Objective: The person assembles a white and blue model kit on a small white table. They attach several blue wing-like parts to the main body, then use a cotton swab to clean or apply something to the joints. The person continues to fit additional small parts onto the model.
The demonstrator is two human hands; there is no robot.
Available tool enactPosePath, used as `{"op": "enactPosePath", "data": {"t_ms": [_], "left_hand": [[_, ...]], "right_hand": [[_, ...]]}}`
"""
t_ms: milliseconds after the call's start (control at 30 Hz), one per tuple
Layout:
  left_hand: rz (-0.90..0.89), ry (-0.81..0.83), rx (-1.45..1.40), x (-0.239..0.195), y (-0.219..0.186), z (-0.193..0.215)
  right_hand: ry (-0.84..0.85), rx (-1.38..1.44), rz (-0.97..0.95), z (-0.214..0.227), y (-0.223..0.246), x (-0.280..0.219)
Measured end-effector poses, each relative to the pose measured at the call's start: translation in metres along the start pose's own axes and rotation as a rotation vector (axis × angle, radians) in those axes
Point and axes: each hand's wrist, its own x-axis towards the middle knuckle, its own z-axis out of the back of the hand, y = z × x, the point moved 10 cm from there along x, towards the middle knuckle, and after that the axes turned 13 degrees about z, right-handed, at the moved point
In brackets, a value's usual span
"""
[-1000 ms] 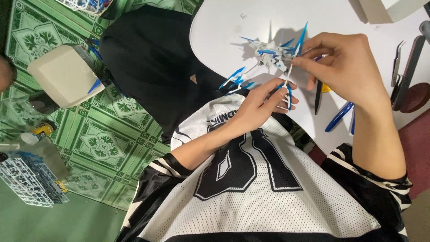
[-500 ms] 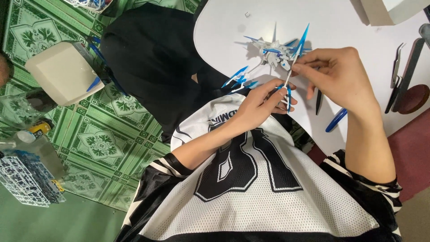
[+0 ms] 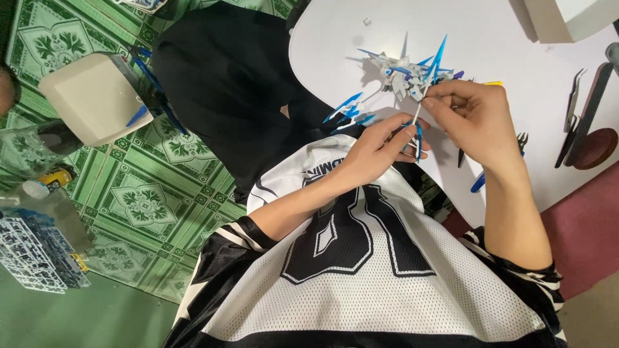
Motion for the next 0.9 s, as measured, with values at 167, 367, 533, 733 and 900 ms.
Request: {"op": "enactPosePath", "data": {"t_ms": [167, 367, 533, 733, 900], "left_hand": [[-0.019, -0.047, 0.09, -0.007, -0.014, 0.0], [-0.128, -0.197, 0.626, -0.039, -0.047, -0.006], [-0.205, -0.225, 0.881, -0.064, -0.064, -0.005], [-0.492, -0.323, 0.806, -0.068, -0.14, 0.035], [-0.715, -0.808, 1.36, -0.029, -0.165, 0.057]], "right_hand": [[-0.058, 0.06, -0.063, -0.003, -0.008, -0.006], [-0.133, 0.183, -0.079, -0.002, -0.018, -0.009], [-0.135, 0.173, -0.073, 0.003, -0.019, -0.008], [-0.116, 0.18, -0.041, 0.006, -0.019, -0.007], [-0.182, 0.276, -0.04, 0.007, -0.032, -0.011]]}}
